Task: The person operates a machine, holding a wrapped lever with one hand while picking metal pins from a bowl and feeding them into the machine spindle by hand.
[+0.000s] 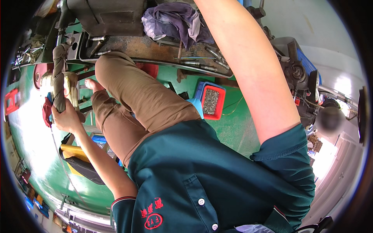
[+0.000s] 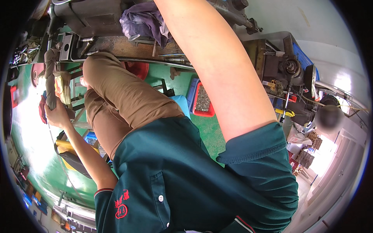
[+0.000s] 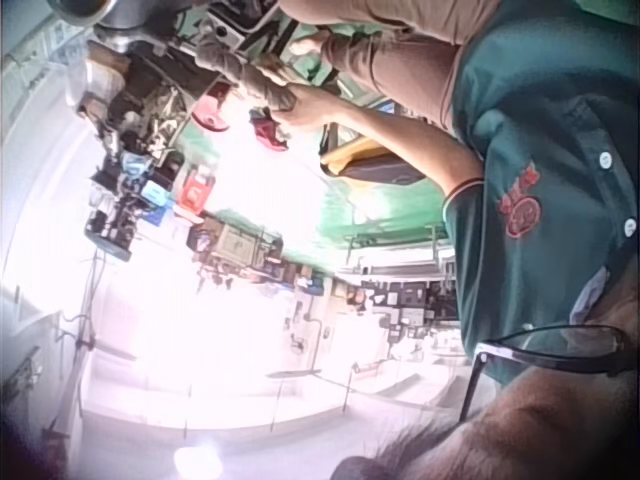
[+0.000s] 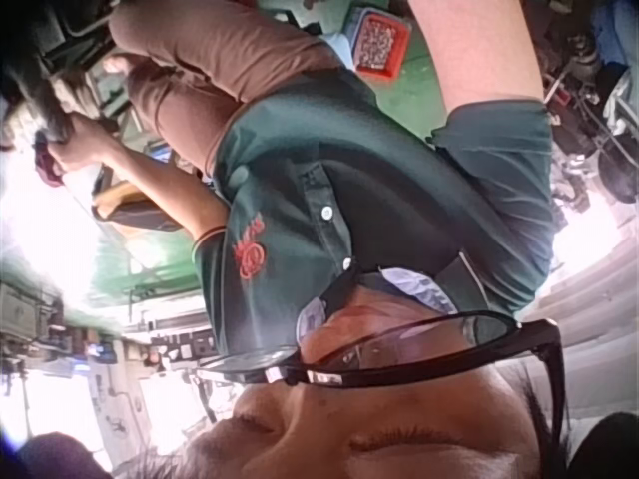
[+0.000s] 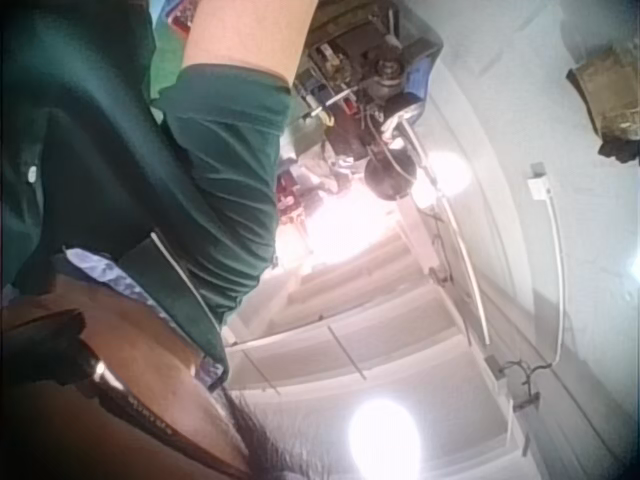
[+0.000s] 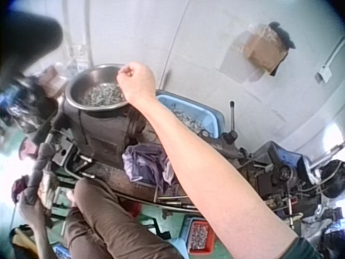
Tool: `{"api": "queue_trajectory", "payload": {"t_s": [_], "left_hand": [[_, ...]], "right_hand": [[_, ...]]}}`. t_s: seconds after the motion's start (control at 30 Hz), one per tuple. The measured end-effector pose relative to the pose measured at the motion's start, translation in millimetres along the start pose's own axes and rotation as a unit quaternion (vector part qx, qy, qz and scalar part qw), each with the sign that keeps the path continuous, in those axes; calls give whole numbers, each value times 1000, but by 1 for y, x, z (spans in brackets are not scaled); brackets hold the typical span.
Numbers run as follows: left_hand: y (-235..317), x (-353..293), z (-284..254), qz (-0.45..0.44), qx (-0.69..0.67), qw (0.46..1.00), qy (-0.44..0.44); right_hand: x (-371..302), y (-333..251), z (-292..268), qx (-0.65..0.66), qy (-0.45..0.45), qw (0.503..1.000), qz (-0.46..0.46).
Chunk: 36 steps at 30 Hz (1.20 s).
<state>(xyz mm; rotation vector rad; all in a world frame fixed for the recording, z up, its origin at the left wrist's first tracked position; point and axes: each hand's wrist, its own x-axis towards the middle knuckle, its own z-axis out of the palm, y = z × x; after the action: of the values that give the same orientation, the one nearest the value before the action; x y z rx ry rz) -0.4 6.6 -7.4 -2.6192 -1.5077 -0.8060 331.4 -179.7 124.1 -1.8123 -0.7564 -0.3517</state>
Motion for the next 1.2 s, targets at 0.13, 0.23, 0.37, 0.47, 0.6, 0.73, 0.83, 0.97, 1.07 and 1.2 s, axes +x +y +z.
{"api": "queue_trajectory", "payload": {"t_s": [0.13, 0.23, 0.37, 0.47, 0.6, 0.73, 0.83, 0.97, 1.07, 1.2], "left_hand": [[0, -2, -1, -1, -15, 1000, 1], [2, -1, -1, 0, -15, 1000, 5], [2, -1, -1, 8, -8, 1000, 13], [2, -1, -1, 4, -10, 1000, 9], [2, -1, -1, 1, -3, 1000, 10], [-2, -2, 2, 3, -4, 1000, 16], [0, -1, 2, 5, -5, 1000, 10], [0, -1, 1, 7, -4, 1000, 14], [0, -1, 2, 1, 1, 1000, 11], [-1, -1, 1, -3, -1, 1000, 11]], "right_hand": [[27, -56, 15, -284, -66, 868, 402], [0, -2, -1, -18, -2, 1000, -5], [0, 2, 1, -17, 2, 1000, -18], [1, 3, 2, -17, 0, 1000, -25], [1, 1, 1, -13, -3, 1000, -12], [27, -52, 15, -282, -59, 878, 382], [1, 2, 1, -16, 6, 1000, -8], [0, 1, 2, -18, 10, 1000, -6], [0, 0, 1, -19, 5, 1000, -1], [22, -33, 12, -122, -14, 971, 205]]}}
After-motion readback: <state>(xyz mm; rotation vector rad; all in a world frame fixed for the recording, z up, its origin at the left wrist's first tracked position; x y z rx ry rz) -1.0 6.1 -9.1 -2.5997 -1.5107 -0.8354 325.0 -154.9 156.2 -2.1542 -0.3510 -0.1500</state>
